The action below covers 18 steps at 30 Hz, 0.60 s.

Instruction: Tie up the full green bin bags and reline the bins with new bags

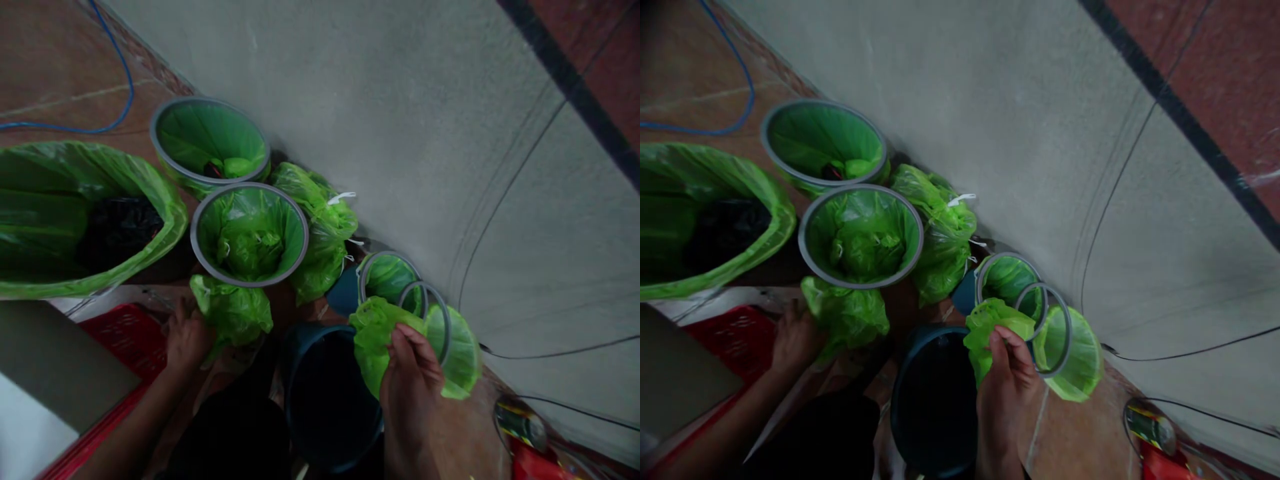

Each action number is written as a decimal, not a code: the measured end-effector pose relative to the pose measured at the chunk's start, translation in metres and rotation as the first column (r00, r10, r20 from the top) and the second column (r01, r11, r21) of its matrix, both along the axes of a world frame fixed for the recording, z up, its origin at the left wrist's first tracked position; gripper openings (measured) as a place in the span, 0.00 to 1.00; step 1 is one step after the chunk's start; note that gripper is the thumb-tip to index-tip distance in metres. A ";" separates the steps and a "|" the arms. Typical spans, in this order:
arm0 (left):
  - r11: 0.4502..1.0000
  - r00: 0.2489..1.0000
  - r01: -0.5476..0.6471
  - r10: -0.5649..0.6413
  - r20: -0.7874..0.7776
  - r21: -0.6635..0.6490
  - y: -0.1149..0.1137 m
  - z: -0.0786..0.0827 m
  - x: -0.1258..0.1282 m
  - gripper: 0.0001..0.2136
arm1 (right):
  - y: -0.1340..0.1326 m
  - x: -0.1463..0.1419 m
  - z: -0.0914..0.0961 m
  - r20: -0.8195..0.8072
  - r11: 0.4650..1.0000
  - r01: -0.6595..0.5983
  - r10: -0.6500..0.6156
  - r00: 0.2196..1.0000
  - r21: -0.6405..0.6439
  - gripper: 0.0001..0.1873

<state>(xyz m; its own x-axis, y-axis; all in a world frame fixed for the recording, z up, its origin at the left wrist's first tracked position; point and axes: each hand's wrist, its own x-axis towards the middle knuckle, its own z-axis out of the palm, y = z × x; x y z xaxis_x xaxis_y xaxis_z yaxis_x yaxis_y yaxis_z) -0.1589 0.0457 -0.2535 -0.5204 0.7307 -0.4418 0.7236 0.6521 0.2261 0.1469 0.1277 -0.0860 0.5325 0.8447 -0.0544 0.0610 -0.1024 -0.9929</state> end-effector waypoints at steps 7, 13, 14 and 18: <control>0.954 0.983 0.159 -0.128 -0.135 0.255 -0.002 0.043 0.031 0.35 | 0.003 0.001 0.001 -0.078 1.000 0.026 -0.025 0.997 0.007 0.08; 0.913 0.915 0.399 -0.403 0.037 0.084 0.003 -0.017 0.052 0.30 | 0.005 0.003 -0.007 -0.097 0.999 0.039 -0.038 0.995 0.015 0.09; 0.938 0.936 0.345 -0.346 0.065 0.027 0.003 -0.031 0.049 0.27 | 0.005 0.004 -0.008 -0.097 0.999 0.040 -0.039 0.995 0.011 0.09; 0.977 0.962 0.208 -0.197 0.188 -0.041 0.012 -0.080 0.028 0.23 | 0.003 0.010 -0.014 -0.061 0.999 0.018 -0.020 0.998 -0.035 0.07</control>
<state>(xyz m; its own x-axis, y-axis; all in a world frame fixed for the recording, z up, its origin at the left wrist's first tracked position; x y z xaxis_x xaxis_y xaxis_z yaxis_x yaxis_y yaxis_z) -0.1306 0.0572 -0.3331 -0.2711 0.7820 -0.5612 0.7921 0.5125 0.3315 0.1568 0.1307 -0.1005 0.5433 0.8314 -0.1163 -0.0023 -0.1370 -0.9906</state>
